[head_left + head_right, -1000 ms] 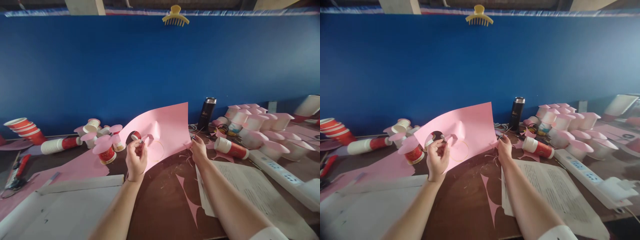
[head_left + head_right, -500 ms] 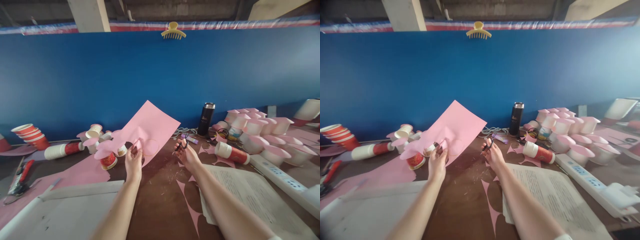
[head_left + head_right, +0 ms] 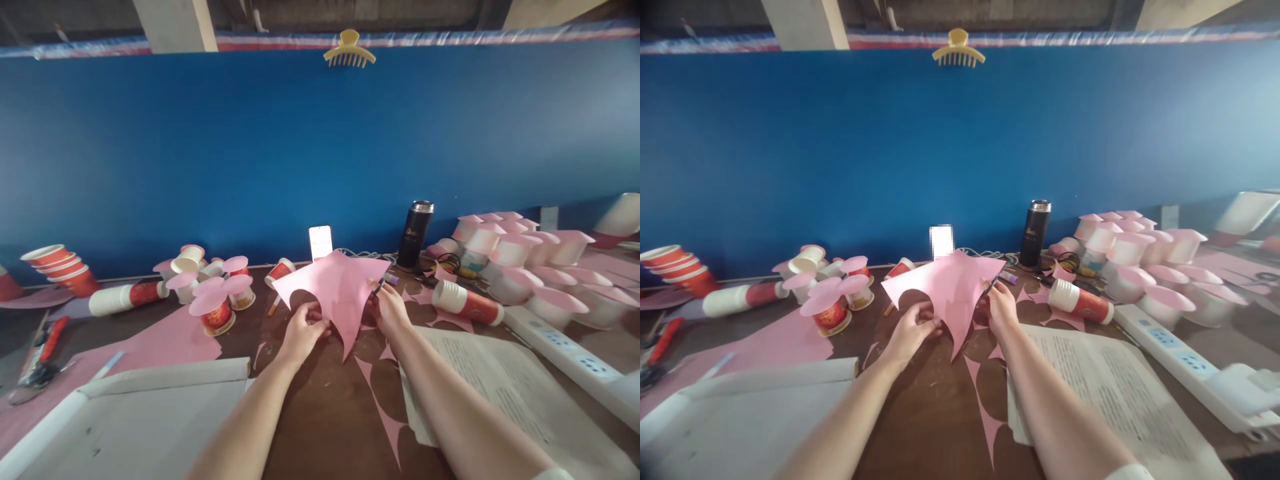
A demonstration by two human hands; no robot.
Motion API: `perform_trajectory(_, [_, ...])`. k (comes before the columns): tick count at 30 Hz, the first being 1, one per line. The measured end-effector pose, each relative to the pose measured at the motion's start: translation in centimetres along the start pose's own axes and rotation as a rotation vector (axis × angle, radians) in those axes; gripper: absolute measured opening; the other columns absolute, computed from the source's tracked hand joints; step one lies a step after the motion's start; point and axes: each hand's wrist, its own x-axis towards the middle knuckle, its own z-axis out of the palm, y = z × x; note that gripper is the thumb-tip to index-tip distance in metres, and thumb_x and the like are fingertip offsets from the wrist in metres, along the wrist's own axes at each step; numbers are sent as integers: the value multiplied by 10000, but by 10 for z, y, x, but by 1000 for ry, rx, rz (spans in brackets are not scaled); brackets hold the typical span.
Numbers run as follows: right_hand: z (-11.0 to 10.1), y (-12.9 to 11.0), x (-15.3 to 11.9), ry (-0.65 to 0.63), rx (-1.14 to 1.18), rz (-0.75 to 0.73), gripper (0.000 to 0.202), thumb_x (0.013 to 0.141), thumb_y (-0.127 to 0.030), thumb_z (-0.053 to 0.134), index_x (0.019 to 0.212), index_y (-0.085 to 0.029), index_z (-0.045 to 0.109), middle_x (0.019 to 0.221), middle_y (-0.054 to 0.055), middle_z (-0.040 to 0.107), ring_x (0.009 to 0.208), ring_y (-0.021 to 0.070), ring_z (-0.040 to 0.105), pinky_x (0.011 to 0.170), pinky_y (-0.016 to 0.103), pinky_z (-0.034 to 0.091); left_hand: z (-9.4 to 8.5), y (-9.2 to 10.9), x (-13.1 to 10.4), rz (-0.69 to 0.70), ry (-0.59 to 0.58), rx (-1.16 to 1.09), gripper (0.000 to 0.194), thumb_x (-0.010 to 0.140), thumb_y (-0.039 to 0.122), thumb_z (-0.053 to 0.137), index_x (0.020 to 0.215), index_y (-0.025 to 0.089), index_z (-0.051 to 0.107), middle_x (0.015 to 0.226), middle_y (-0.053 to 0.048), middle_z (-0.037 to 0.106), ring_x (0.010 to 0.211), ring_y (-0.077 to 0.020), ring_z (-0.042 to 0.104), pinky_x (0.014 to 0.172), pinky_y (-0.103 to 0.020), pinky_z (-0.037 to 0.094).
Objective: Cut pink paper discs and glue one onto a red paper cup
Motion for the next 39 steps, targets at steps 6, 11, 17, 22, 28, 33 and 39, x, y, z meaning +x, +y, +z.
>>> perform_trajectory(6, [-3, 0, 2, 140, -164, -77, 369, 602, -411, 780, 852, -182, 631, 569, -45, 545, 427, 81, 438, 383, 197, 368, -12, 11, -6, 37, 66, 600, 347, 756, 501, 619, 873, 175, 639, 765, -55, 657, 720, -190, 621, 635, -287, 448])
perform_trajectory(11, [-13, -8, 16, 407, -468, -400, 421, 739, -462, 637, 1002, -136, 595, 797, 46, 616, 670, 160, 570, 619, 279, 473, -21, 21, -10, 130, 114, 957, 486, 844, 606, 409, 681, 202, 624, 701, -56, 663, 710, -199, 609, 634, -283, 359])
perform_trajectory(17, [-10, -15, 3, 407, -926, -767, 559, 820, -344, 481, 1342, -149, 438, 1124, 146, 541, 1101, 263, 510, 896, 377, 427, -21, 30, -12, 145, 184, 1015, 386, 875, 482, 421, 700, 213, 634, 690, -35, 661, 667, -168, 586, 597, -251, 316])
perform_trajectory(22, [4, -14, -19, 51, -1373, -529, 426, 799, -355, 541, 1218, -277, 551, 1051, 54, 650, 933, 233, 614, 778, 334, 435, -28, 31, -11, 142, 281, 1077, 378, 878, 470, 418, 690, 216, 626, 698, -44, 661, 663, -179, 582, 580, -253, 305])
perform_trajectory(28, [3, -12, -16, -68, -1655, -307, 202, 769, -387, 559, 904, -257, 635, 931, 49, 698, 864, 246, 646, 646, 307, 398, -36, 36, -7, 172, 396, 1120, 372, 873, 470, 414, 706, 224, 638, 712, -47, 673, 664, -182, 584, 580, -261, 316])
perform_trajectory(33, [-3, -12, -15, -133, -1710, -278, 169, 723, -327, 589, 839, -249, 684, 923, 61, 706, 844, 237, 645, 613, 287, 372, -51, 69, 19, 179, 483, 1174, 340, 850, 457, 426, 800, 228, 672, 766, -49, 692, 714, -205, 604, 582, -274, 343])
perform_trajectory(39, [-6, -14, -14, -188, -1626, -250, 144, 691, -283, 626, 797, -239, 712, 842, 53, 718, 773, 199, 635, 566, 255, 338, -67, 81, 65, 93, 425, 1349, 247, 801, 316, 486, 875, 227, 704, 981, -103, 700, 902, -272, 633, 706, -322, 427])
